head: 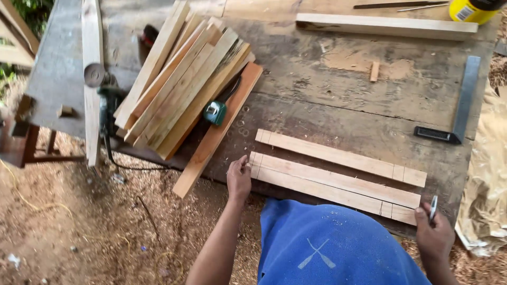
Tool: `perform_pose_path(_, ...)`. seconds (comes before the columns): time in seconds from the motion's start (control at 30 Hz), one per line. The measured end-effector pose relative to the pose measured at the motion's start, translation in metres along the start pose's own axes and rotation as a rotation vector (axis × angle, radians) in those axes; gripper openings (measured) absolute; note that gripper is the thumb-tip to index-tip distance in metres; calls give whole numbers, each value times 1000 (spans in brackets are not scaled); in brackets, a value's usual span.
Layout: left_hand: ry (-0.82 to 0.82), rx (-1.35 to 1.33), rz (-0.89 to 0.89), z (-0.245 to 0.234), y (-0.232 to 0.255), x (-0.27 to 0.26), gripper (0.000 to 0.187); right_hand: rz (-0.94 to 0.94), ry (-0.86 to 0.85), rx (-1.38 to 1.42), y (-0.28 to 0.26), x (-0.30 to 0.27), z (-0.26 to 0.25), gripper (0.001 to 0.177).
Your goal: The person marks wooden planks using an L-square ruler and a pen, then aligns the planks together on the workbench and draws guide lines across them.
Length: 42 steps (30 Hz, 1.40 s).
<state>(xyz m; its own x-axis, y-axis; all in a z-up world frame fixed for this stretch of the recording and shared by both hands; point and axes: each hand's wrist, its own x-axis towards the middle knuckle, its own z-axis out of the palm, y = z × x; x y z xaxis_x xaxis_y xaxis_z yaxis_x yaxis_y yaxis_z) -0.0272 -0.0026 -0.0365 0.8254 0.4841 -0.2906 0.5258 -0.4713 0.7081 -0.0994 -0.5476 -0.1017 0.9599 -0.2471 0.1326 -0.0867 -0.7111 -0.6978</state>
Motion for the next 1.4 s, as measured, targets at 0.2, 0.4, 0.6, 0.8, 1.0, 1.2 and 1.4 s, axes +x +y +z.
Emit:
perform_pose_path(0.2,-27,-61,-20,7,-14,-10,47,450,-39,291,-40,-12,7,34)
perform_pose_path(0.4,-12,-217,0,4,-24,-8,42,613,95,467,-53,-14,16,37)
perform_pose_path(0.6,20,-411,36,14,-36,-5,26,630,145,508,-33,-18,21,37)
perform_pose_path(0.8,62,-435,44,11,-30,-11,26,611,146,520,-26,-16,21,38)
perform_pose_path(1.0,26,-449,-4,2,-18,-14,23,660,164,451,-35,-13,20,35)
perform_pose_path(1.2,21,-461,-1,25,-66,-1,22,682,42,537,3,-15,24,28)
perform_pose_path(1.4,-6,-359,109,4,-42,-6,30,721,100,413,-48,-15,18,29)
